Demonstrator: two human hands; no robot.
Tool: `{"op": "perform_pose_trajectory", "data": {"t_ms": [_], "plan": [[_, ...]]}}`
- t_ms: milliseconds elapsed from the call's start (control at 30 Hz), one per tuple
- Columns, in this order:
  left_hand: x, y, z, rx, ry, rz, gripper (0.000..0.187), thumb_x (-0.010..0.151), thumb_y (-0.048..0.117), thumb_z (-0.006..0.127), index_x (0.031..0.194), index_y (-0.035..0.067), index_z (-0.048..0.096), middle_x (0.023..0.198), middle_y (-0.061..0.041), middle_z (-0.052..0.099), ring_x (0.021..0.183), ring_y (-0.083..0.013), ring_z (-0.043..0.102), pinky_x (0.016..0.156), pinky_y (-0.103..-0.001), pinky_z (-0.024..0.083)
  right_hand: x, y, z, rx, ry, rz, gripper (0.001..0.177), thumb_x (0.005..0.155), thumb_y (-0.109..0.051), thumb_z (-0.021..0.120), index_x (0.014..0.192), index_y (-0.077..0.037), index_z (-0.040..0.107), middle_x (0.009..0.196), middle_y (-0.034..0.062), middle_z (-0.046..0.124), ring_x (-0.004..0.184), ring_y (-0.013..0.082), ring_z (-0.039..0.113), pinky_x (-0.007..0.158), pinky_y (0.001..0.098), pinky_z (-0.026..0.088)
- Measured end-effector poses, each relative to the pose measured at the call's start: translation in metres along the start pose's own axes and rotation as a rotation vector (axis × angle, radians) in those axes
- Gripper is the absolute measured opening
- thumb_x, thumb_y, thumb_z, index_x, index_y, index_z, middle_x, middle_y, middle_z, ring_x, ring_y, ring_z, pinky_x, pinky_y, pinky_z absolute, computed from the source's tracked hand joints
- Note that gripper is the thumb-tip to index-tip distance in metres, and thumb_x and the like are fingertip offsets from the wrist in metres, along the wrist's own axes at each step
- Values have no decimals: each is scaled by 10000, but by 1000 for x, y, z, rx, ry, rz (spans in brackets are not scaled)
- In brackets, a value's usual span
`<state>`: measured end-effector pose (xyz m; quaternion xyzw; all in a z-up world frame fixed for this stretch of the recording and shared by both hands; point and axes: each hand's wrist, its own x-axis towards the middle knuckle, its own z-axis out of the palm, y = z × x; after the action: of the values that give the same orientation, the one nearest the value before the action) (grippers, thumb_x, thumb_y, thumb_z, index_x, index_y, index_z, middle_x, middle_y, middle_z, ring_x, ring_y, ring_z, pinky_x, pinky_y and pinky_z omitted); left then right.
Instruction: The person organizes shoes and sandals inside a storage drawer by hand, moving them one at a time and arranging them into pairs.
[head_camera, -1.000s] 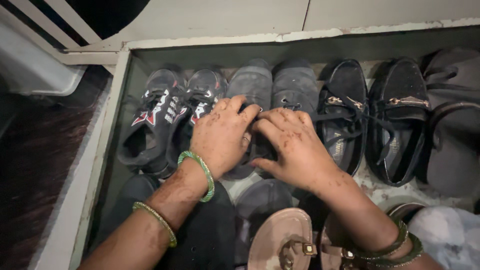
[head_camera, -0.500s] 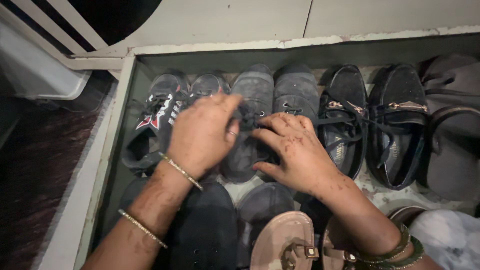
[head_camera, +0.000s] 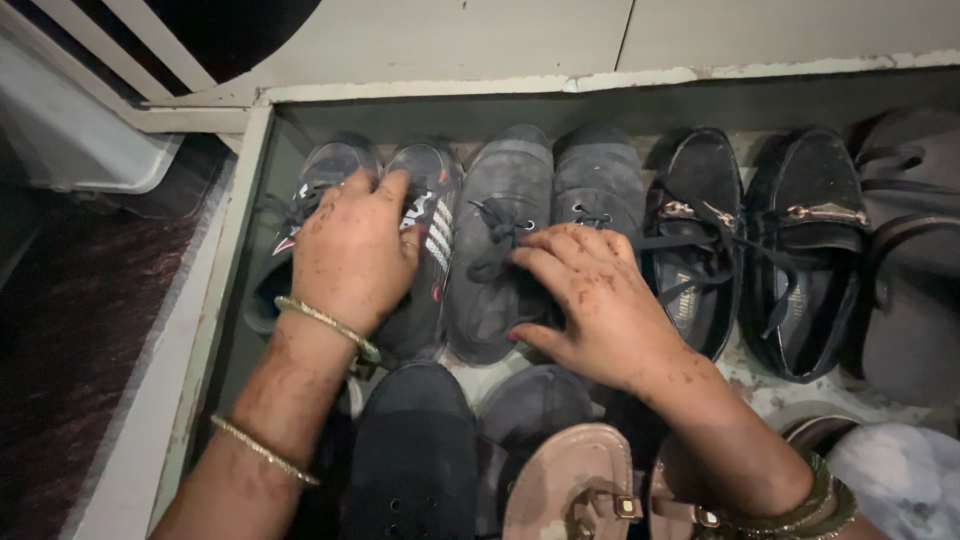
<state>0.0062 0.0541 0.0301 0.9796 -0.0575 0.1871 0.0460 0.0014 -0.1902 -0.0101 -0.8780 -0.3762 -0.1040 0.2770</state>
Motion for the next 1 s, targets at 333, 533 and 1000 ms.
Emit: {"op": "perform_pose_trajectory", "data": {"t_ms": [333,533,1000], "plan": [[8,-14,18,-70,97,3,198,842,115,737,1037,89,757,1028,-137,661,1012,-374,617,903,-470,503,0,-1,0,-26,4,-15,682,659,-372,868,1248,-101,657,1330,112,597,1306,328,491,1058,474,339],[8,-4,5,-124,198,17,215,842,149,761,1055,129,783,991,-102,631,1014,-335,591,878,-467,493,1,-1,-1,1,-13,-8,661,667,-369,864,1241,-108,665,1332,102,601,1314,314,494,1057,466,340],[6,-3,5,-203,-60,-5,322,955,326,709,1226,155,740,1137,-142,668,1102,-374,636,940,-480,505,0,0,-1,1,7,-22,662,660,-365,870,1239,-115,669,1333,102,601,1313,320,496,1057,481,342]]}}
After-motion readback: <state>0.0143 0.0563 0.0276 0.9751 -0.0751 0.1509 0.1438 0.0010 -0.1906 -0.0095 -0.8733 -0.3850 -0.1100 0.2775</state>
